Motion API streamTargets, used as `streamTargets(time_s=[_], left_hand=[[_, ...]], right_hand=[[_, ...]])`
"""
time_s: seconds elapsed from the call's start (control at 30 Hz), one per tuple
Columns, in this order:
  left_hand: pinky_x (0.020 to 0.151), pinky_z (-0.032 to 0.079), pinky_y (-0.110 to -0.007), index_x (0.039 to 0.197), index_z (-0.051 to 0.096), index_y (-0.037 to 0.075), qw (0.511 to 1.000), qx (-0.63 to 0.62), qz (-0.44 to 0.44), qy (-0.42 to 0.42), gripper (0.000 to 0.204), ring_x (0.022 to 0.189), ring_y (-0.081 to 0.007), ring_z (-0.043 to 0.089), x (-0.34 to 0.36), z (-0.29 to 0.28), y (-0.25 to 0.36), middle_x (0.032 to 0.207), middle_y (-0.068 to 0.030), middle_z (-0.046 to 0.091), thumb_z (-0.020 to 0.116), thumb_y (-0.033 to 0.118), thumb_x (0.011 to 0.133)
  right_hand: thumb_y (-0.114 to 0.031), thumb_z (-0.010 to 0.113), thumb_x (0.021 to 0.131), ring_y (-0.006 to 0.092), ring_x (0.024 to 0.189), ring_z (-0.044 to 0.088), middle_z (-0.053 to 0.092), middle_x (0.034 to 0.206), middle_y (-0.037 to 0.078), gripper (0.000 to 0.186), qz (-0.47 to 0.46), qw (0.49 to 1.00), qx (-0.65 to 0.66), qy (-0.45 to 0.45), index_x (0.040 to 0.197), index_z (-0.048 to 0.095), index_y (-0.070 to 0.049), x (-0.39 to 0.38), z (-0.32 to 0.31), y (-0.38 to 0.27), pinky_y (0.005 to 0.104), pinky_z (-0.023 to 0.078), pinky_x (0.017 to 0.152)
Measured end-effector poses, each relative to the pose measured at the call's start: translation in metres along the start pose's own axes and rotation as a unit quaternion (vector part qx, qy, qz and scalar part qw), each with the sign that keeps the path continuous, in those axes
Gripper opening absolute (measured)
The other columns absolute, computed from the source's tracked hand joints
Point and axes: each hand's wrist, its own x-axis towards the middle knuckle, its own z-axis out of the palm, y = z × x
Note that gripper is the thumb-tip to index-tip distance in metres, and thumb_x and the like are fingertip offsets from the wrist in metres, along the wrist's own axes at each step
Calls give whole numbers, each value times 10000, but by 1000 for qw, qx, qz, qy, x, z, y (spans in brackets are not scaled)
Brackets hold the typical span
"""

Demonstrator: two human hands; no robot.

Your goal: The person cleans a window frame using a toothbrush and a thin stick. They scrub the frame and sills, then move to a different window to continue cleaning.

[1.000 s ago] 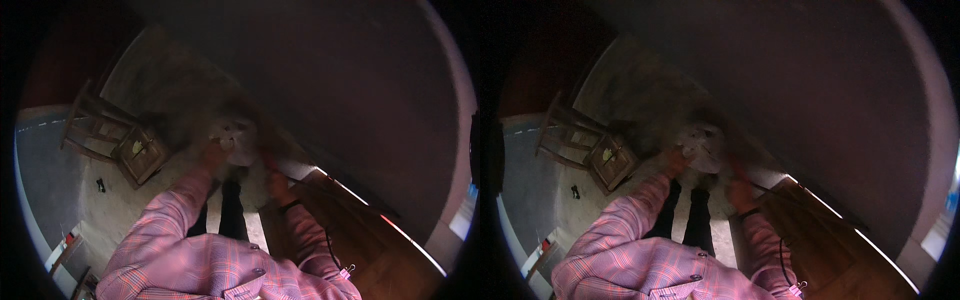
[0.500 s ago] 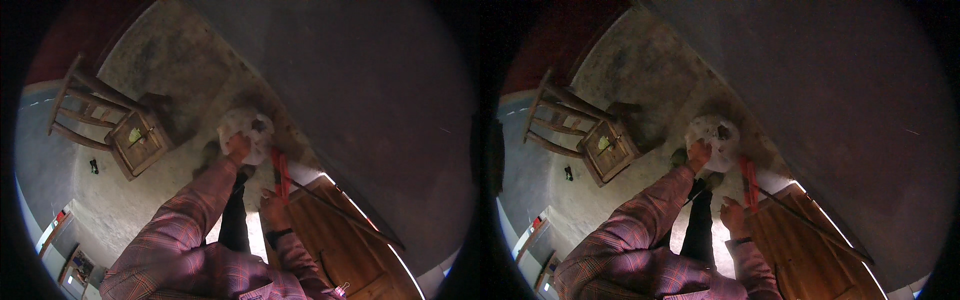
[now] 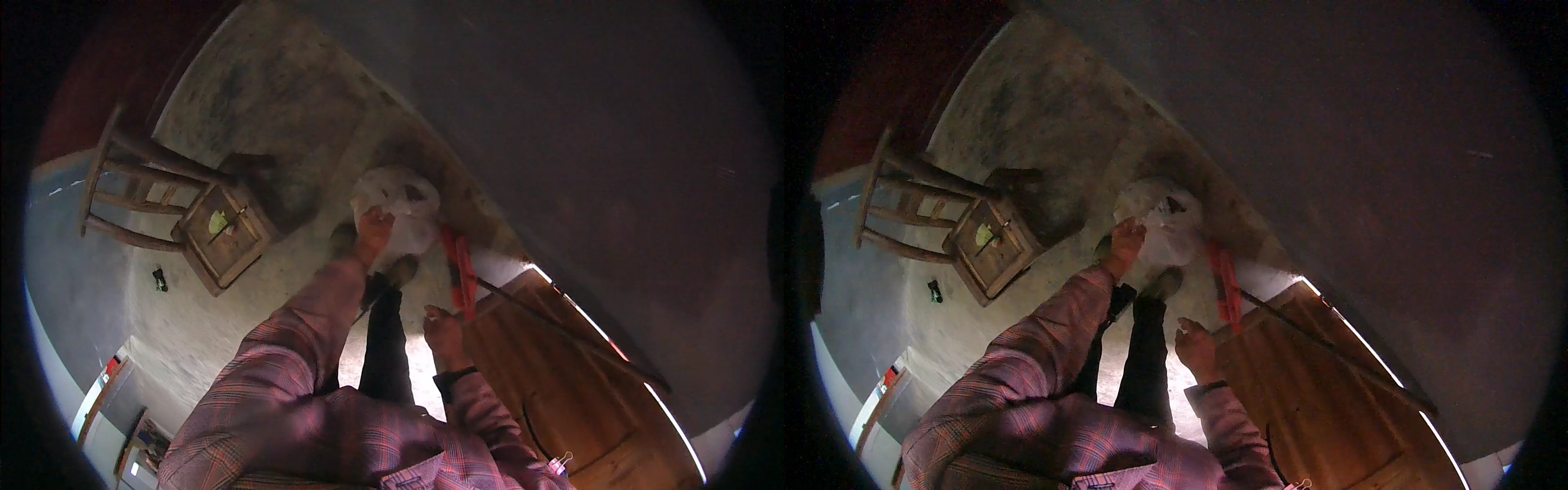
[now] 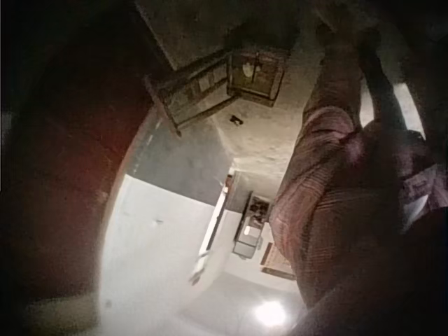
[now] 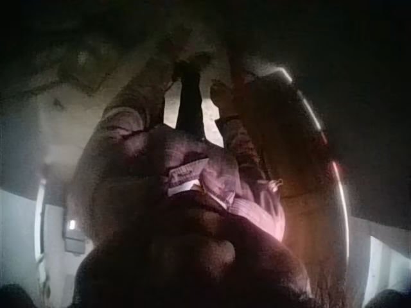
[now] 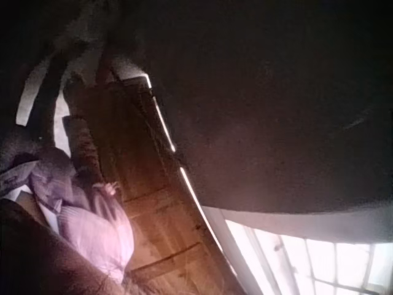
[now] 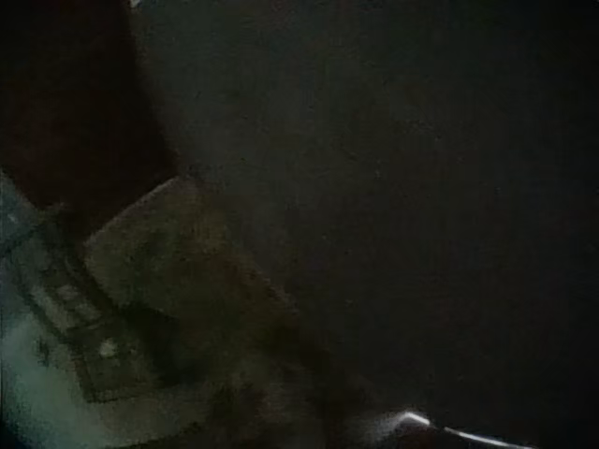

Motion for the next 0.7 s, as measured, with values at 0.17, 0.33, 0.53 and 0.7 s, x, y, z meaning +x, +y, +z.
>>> streamTargets(time_s=[0.17, 0.33, 0.53, 0.7], left_hand=[[706, 465, -394, 900, 627, 80, 912, -358, -180, -87, 94, 746, -244, 589, 15, -15, -20, 798, -79, 619, 626, 120, 815], [850, 450, -394, 988, 616, 107, 977, 13, -158, -142, 175, 898, -268, 585, 30, -26, 19, 957, -83, 621, 635, 162, 822], [934, 428, -396, 1163, 569, 115, 993, -51, 52, -92, 282, 1064, -225, 564, 16, -64, 33, 1145, -43, 600, 613, 125, 884], [1028, 379, -398, 1293, 515, 106, 972, -36, 126, -198, 385, 1184, -246, 516, 62, -102, 77, 1320, -61, 534, 567, 109, 912]], right_hand=[[-149, 633, 808, 330, 913, 654, 674, 1004, 162, 270, -37, 999, 12, 20, 1065, 653, -66, -9, 0, -2, 397, 533, 812], [-167, 635, 812, 283, 725, 667, 687, 843, 128, 237, -58, 992, 14, 111, 1042, 685, -137, -21, 12, 21, 367, 537, 657], [-174, 609, 823, 324, 711, 649, 676, 821, 161, 190, -64, 986, -17, 155, 984, 699, -129, -42, -6, 9, 404, 524, 641], [-185, 579, 833, 352, 728, 648, 679, 842, 181, 202, -25, 987, -42, 152, 977, 704, -118, -63, -15, 16, 438, 524, 666]])
